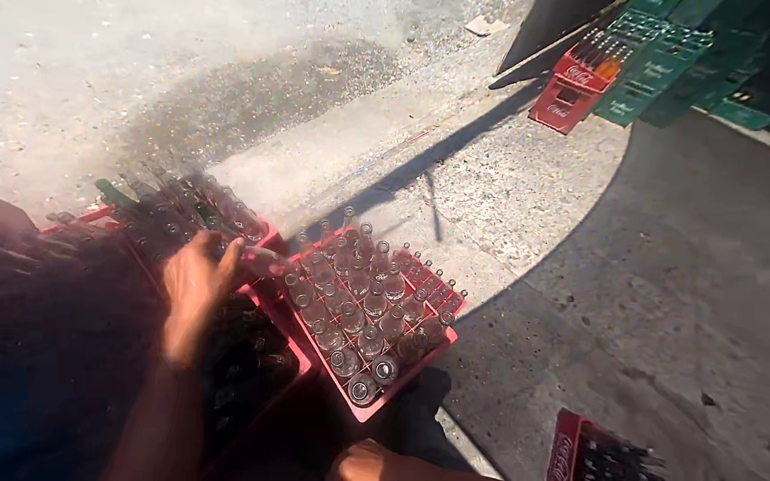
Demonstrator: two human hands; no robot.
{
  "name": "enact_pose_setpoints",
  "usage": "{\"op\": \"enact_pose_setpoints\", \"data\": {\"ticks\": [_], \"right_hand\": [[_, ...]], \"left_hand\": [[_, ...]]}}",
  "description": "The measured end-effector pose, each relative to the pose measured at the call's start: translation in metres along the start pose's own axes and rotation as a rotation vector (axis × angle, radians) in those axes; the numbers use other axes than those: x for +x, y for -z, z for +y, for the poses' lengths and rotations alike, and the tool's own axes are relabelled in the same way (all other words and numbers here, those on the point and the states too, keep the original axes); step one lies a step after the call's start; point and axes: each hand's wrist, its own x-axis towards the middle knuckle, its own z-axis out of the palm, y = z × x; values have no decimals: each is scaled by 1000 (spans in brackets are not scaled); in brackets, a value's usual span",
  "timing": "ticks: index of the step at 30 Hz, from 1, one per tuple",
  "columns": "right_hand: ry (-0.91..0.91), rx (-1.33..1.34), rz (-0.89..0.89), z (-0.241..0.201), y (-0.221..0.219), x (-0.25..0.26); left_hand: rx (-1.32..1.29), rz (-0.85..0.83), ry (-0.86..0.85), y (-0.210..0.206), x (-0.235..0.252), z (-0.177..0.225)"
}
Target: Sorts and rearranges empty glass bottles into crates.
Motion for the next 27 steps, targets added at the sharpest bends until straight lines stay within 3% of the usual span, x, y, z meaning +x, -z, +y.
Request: {"op": "enact_pose_setpoints", "data": {"ticks": [2, 5, 9, 12, 14, 18, 22, 24, 27], "right_hand": [[-297, 254, 75, 54, -3, -54], [-602, 841, 535, 94, 4, -99], [-517, 1426, 997, 104, 36, -71], [-414, 1610, 1190, 107, 46, -36], [-389, 1626, 1201, 105, 47, -44], [-423, 1425, 1247, 93, 63, -115], [-759, 1107, 1300, 121, 46, -168], [-891, 944, 1334, 133, 34, -176], [-893, 838, 1446, 135, 16, -184]], "left_hand": [[-66, -166, -4, -40, 13, 0], [-118, -297, -27, -91, 27, 0], [-191, -204, -9, -148, 31, -7], [-217, -122, 33, -151, 34, -6], [-266, -99, 84, -143, 24, -9], [-324, -148, 257, -100, -20, 1], [-448, -469, 483, -107, -26, -2], [-443, -668, 498, -139, -9, -4], [-377, -1005, 403, -172, -12, 14]]}}
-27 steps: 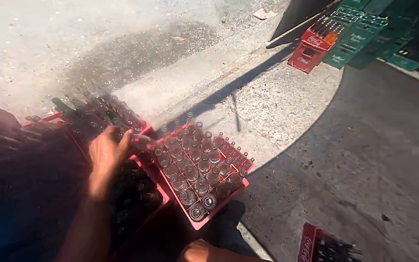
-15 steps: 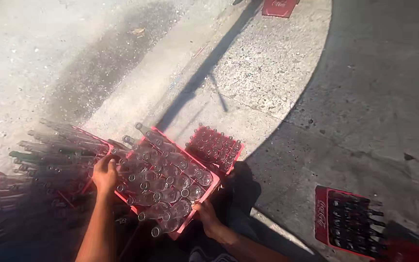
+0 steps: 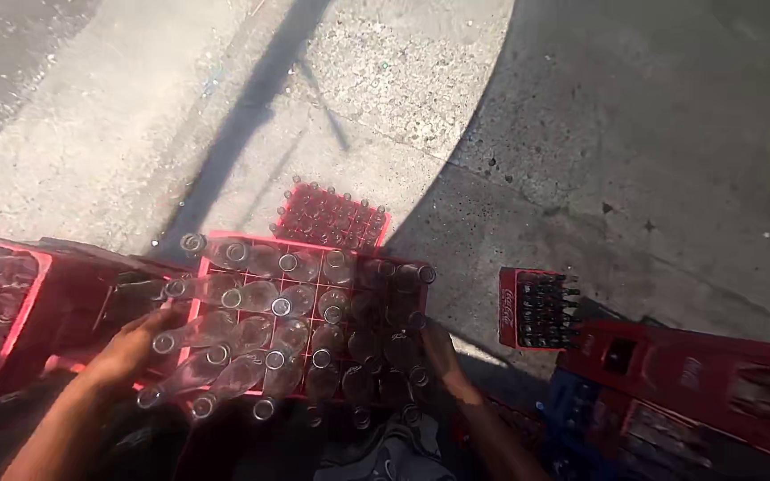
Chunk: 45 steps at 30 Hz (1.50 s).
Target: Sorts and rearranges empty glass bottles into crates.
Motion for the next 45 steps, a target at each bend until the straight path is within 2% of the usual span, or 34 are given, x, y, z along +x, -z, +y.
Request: {"op": "enact_pose_setpoints", "data": {"ticks": [2, 6, 9, 11, 15, 18, 20, 22, 25, 27, 28, 30, 32, 33, 35, 37, 38, 40, 42, 45], "right_hand": [[25, 104, 33, 3, -3, -5], [-31, 250, 61, -4, -15, -3], [8, 162, 185, -10, -16, -7], [100, 67, 268, -24, -11, -17], [362, -33, 299, -79, 3, -37], [489, -107, 284, -125, 19, -24], [438, -151, 161, -157, 31, -6], [354, -190, -91, -189, 39, 18], [244, -273, -595, -225, 29, 57], [176, -396, -891, -235, 12, 79], [189, -509, -971, -239, 2, 87], [259, -800, -991, -247, -11, 91], [383, -1095, -825, -260, -21, 81], [416, -1142, -747, -267, -25, 76], [439, -1022, -767, -276, -38, 77], [329, -788, -936, -271, -62, 85], [270, -741, -966, -267, -75, 86], [276, -795, -934, -267, -87, 79], [372, -932, -913, -265, -74, 55], [462, -890, -932, -267, 4, -4]], "left_hand": [[124, -189, -111, -10, 3, -2], [229, -191, -161, 2, 10, -2], [219, -175, -170, 7, 6, -2], [177, -169, -178, 7, 2, -3], [-5, -77, -152, 8, -7, 2], [-143, 154, -358, 15, -29, 14], [-204, 287, -589, 12, -60, 26], [-324, 288, -746, -6, -94, 39], [-499, 61, -742, -63, -130, 70], [-457, -69, -665, -101, -131, 89], [-389, -77, -632, -118, -126, 97], [-213, 19, -632, -144, -123, 115], [-107, 136, -699, -152, -127, 131], [-103, 168, -735, -151, -130, 136], [-140, 211, -785, -147, -135, 143], [-147, 224, -798, -145, -133, 145], [-132, 219, -792, -145, -129, 145], [-83, 197, -742, -146, -113, 142], [-52, 162, -713, -148, -96, 138], [-32, 27, -746, -144, -77, 146]]}}
